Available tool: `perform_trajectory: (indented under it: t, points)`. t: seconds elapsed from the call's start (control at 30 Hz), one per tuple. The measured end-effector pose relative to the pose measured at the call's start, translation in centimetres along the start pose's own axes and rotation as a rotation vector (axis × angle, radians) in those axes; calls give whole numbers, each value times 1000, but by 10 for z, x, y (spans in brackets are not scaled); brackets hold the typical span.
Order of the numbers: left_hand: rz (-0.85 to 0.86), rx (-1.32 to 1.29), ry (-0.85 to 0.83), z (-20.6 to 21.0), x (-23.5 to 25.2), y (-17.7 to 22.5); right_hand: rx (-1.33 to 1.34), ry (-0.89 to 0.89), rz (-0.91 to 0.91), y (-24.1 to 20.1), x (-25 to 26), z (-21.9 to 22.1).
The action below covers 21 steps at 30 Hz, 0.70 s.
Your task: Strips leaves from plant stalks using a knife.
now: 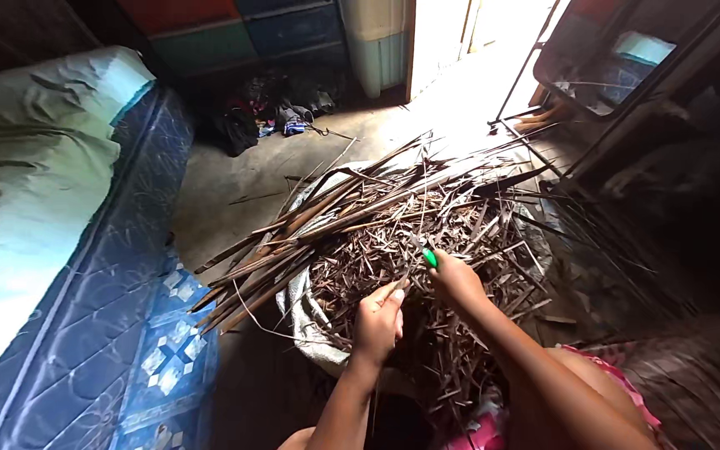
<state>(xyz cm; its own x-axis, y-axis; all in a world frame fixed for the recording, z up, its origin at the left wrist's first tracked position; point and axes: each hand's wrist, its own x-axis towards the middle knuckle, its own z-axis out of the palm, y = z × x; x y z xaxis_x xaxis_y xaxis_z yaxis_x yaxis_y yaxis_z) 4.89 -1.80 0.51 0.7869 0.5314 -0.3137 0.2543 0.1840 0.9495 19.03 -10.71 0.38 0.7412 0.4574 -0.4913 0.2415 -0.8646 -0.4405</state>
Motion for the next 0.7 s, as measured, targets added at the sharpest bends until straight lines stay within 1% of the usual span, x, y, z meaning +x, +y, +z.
perform_trajectory:
  t: [0.2,0.27,0.37,0.43,0.47,0.53,0.63,0.7]
  points:
    - [32,-189,-56,-8,-3,-1,277,181,-37,20,10,-13]
    - [46,-208,-63,-9,-3,0,426,213,-118,24,11,-9]
    - [63,-183,-101,-8,-3,0,772,214,-297,20,4,8]
    - [61,-182,-99,-7,-1,-1,971,215,-372,16,0,20]
    - [61,-191,-91,-6,-1,-1,990,241,-397,15,-3,24]
    - [81,-196,-74,-5,0,-3,840,279,-429,16,-9,26]
    - [122,-134,-49,-5,1,-4,567,150,-501,21,-14,25]
    - [147,-90,-29,-5,1,-4,518,18,-524,21,-18,22]
